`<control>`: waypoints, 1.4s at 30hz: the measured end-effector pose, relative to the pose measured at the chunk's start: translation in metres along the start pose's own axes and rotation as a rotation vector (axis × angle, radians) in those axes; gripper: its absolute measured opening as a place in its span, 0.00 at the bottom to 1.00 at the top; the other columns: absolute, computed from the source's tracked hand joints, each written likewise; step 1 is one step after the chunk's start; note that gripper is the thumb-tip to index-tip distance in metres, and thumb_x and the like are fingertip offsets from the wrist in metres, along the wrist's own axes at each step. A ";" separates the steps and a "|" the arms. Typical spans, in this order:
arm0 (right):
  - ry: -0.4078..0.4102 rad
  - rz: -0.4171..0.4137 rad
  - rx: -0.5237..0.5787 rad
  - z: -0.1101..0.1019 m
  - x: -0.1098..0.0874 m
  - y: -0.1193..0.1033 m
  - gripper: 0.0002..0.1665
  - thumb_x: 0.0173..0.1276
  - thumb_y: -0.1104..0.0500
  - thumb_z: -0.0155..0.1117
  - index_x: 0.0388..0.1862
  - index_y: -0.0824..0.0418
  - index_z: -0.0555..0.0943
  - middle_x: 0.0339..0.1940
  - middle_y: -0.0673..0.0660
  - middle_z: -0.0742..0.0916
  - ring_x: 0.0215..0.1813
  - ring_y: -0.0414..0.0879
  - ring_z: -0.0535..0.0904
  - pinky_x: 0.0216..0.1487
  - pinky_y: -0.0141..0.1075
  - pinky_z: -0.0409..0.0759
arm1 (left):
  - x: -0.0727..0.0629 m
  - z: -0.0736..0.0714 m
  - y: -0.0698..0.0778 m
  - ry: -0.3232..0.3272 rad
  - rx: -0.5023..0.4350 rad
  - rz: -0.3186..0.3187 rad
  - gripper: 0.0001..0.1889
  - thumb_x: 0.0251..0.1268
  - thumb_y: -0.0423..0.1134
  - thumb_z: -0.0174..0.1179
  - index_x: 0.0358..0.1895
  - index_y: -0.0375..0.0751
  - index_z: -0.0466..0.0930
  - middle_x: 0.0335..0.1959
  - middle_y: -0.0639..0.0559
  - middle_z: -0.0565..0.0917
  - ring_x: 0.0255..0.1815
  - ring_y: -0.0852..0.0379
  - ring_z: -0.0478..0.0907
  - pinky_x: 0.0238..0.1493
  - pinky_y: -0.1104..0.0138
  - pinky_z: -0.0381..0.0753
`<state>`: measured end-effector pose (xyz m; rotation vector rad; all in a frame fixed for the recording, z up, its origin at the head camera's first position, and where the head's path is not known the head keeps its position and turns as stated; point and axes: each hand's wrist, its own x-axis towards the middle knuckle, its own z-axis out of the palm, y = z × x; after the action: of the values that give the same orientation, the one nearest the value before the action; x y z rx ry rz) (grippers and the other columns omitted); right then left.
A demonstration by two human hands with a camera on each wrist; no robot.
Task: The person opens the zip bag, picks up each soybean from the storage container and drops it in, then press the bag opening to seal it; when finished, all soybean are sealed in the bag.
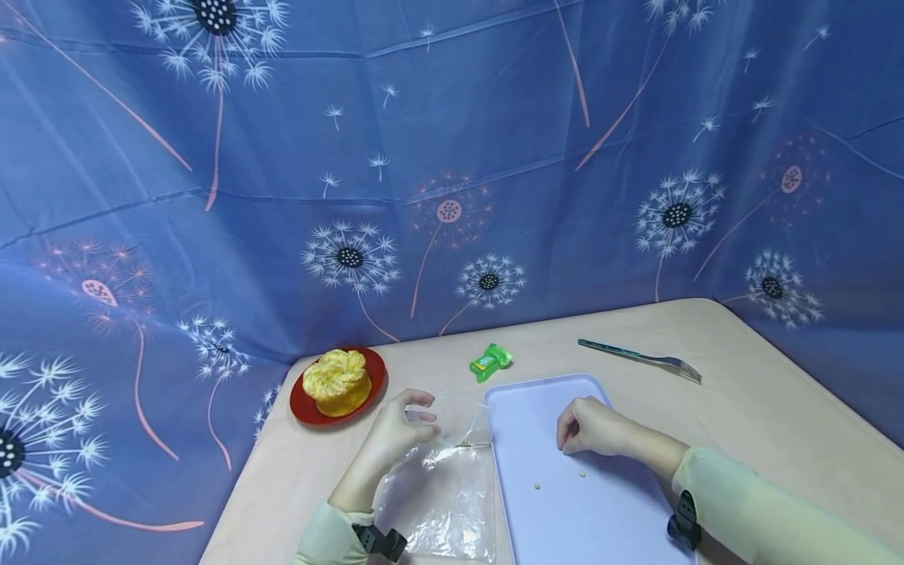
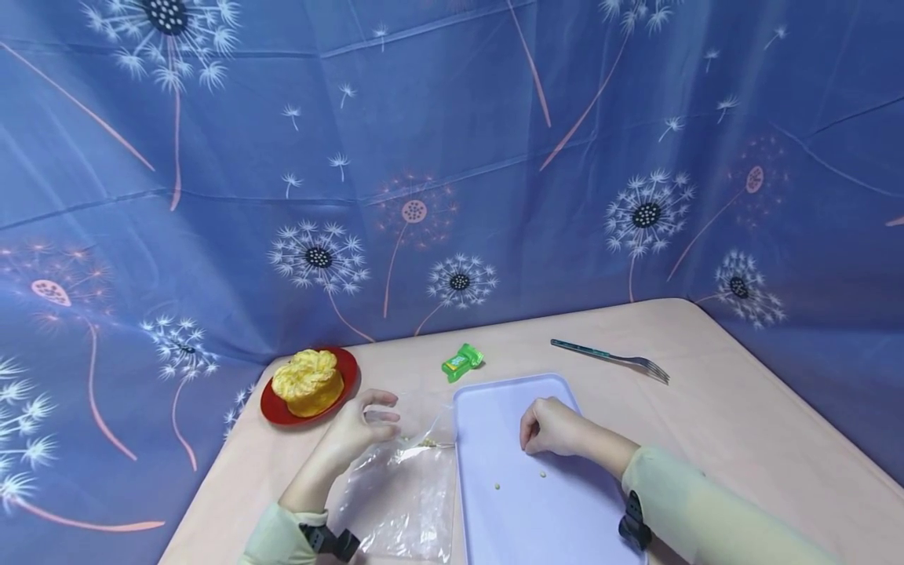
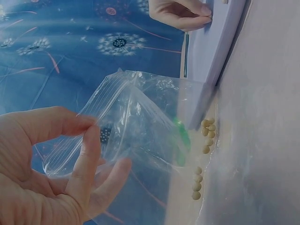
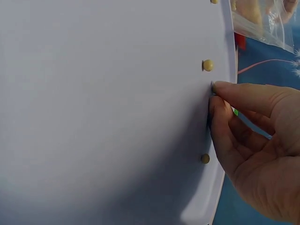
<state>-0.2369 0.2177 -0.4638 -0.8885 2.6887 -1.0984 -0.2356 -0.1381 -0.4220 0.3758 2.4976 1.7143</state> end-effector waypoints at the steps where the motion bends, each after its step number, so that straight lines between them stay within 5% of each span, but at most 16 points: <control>1: 0.002 -0.003 0.002 0.000 0.001 0.000 0.13 0.50 0.74 0.76 0.22 0.56 0.87 0.22 0.42 0.84 0.27 0.33 0.75 0.29 0.29 0.77 | 0.000 0.000 0.000 0.000 0.000 -0.002 0.27 0.51 0.24 0.70 0.58 0.27 0.76 0.49 0.34 0.84 0.44 0.44 0.86 0.41 0.60 0.87; 9: 0.103 0.002 0.011 -0.009 0.022 -0.012 0.08 0.57 0.71 0.73 0.27 0.59 0.87 0.26 0.43 0.86 0.29 0.35 0.80 0.32 0.31 0.81 | -0.001 -0.002 0.000 0.006 0.029 -0.004 0.28 0.50 0.24 0.70 0.58 0.27 0.75 0.50 0.36 0.83 0.44 0.45 0.86 0.40 0.60 0.87; 18: 0.218 0.004 0.140 -0.002 0.063 -0.050 0.06 0.62 0.69 0.72 0.32 0.58 0.88 0.30 0.47 0.89 0.33 0.41 0.83 0.35 0.34 0.82 | 0.001 -0.004 -0.001 -0.008 0.047 -0.013 0.28 0.50 0.26 0.71 0.58 0.28 0.76 0.52 0.34 0.82 0.45 0.45 0.86 0.42 0.61 0.87; 26: 0.207 -0.060 0.169 0.017 0.090 -0.075 0.06 0.62 0.69 0.72 0.33 0.58 0.89 0.31 0.45 0.89 0.36 0.39 0.82 0.39 0.34 0.82 | 0.000 -0.001 -0.004 -0.013 0.033 -0.014 0.27 0.49 0.26 0.70 0.57 0.28 0.76 0.51 0.33 0.82 0.43 0.47 0.87 0.39 0.62 0.86; 35: 0.194 -0.060 0.187 0.026 0.097 -0.078 0.07 0.62 0.68 0.73 0.36 0.58 0.90 0.33 0.47 0.90 0.37 0.40 0.82 0.37 0.33 0.81 | -0.001 -0.001 -0.004 -0.013 0.049 -0.005 0.26 0.51 0.27 0.71 0.57 0.29 0.77 0.55 0.31 0.80 0.45 0.45 0.86 0.41 0.60 0.87; 42: 0.229 -0.026 0.173 0.013 0.080 -0.073 0.07 0.64 0.66 0.71 0.40 0.58 0.89 0.32 0.46 0.86 0.36 0.42 0.81 0.38 0.35 0.81 | -0.001 -0.002 -0.002 -0.011 0.046 -0.023 0.28 0.50 0.27 0.71 0.58 0.28 0.76 0.54 0.31 0.81 0.45 0.45 0.86 0.41 0.60 0.87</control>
<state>-0.2642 0.1236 -0.4152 -0.8159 2.7073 -1.4969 -0.2351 -0.1406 -0.4230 0.3573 2.5273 1.6448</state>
